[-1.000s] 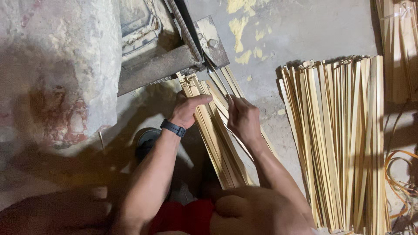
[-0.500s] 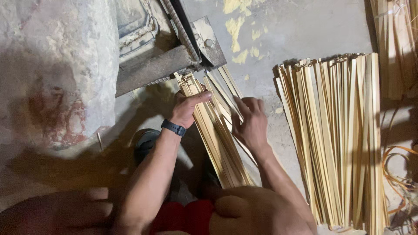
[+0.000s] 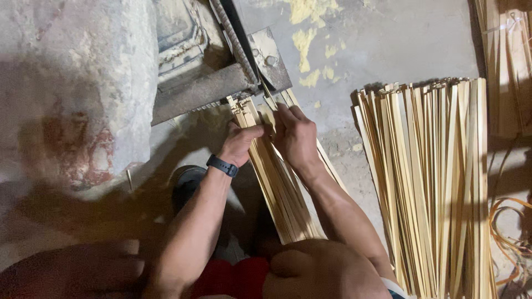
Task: The person uses a bandsaw to cut thin wooden strips to a uniform length. They feed the strips through the saw one by one, collect the cut pieces, and bundle them together with an orange strap.
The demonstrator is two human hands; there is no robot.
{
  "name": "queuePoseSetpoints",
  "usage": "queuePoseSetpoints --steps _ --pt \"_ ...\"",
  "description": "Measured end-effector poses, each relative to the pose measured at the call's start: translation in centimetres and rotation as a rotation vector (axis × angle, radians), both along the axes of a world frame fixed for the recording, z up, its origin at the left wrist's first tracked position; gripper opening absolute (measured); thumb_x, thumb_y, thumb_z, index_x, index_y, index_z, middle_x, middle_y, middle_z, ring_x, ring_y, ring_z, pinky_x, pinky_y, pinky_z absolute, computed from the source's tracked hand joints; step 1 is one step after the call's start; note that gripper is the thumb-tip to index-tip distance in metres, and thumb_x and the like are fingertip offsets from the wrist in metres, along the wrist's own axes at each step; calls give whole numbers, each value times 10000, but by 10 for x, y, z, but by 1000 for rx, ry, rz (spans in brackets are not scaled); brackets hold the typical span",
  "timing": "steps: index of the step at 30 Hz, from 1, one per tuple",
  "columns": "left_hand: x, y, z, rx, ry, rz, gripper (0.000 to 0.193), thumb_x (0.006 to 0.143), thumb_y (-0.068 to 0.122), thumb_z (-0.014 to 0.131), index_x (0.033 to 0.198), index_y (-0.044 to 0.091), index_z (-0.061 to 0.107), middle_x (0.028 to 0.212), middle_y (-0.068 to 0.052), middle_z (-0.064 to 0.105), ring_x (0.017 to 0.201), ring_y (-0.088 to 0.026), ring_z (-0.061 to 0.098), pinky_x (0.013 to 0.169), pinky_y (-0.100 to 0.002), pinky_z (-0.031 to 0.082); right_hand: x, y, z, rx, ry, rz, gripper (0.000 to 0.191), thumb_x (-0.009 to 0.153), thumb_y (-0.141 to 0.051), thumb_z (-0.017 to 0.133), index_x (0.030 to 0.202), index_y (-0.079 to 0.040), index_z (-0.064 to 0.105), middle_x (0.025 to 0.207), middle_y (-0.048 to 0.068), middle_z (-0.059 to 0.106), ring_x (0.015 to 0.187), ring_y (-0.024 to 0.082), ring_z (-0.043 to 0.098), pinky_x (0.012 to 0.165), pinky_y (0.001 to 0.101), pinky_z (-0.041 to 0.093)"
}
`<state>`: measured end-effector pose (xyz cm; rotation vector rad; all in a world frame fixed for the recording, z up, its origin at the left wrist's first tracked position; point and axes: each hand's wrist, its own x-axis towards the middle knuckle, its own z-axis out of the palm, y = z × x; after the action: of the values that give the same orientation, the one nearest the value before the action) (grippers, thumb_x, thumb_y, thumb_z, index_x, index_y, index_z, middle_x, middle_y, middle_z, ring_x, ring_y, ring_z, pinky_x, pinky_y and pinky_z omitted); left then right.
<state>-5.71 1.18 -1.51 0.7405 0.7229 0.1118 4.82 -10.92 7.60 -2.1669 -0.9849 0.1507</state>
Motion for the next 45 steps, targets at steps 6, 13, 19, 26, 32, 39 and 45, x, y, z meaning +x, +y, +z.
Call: queuePoseSetpoints --steps 6,13,19,26,32,39,45 --pt "2 -4 12 69 49 31 282 802 9 823 1063 -6 719 989 -120 780 927 -210 732 895 -370 589 -4 -30 11 -13 -100 26 222 953 -46 646 1167 -24 703 900 151 682 688 312 676 570 404 564" --pt "5 0 37 -46 -105 -50 254 827 30 805 1058 35 699 946 -118 762 885 -219 728 828 -408 606 -28 -77 1 -28 -31 75 145 962 -73 654 1084 -25 716 833 106 662 626 171 621 527 322 553" --pt "-1 3 7 -29 -101 -66 434 778 40 795 1197 12 686 1101 -84 727 1012 -182 695 922 -375 575 -3 -27 -11 -27 -40 -29 179 962 -5 680 1135 -12 729 782 139 661 588 298 644 492 417 513" --pt "-1 -3 -22 24 155 15 733 804 51 835 1340 -185 394 1198 -146 724 1145 -213 675 1097 -369 456 2 -7 11 114 -4 46 360 879 7 682 1239 -3 677 904 157 668 677 304 680 592 393 560" --pt "0 -4 10 37 71 -29 447 744 58 846 1120 -90 653 1064 -160 744 1040 -275 707 1014 -424 549 -19 -72 18 -71 -428 1 337 866 -100 679 1186 0 721 909 159 679 751 309 673 649 388 574" --pt "1 0 31 98 -6 -116 296 792 90 860 1026 -63 765 1112 -206 793 1096 -216 765 1028 -328 529 -30 -81 -14 -100 590 -66 182 964 -109 652 1104 -33 741 984 108 760 765 170 761 618 322 656" --pt "1 1 30 -5 -120 -99 292 808 62 841 1067 -51 765 1099 -216 763 995 -224 758 940 -383 617 -27 -85 -16 54 894 -41 107 990 -83 643 1015 -11 719 931 86 761 859 134 729 812 296 639"
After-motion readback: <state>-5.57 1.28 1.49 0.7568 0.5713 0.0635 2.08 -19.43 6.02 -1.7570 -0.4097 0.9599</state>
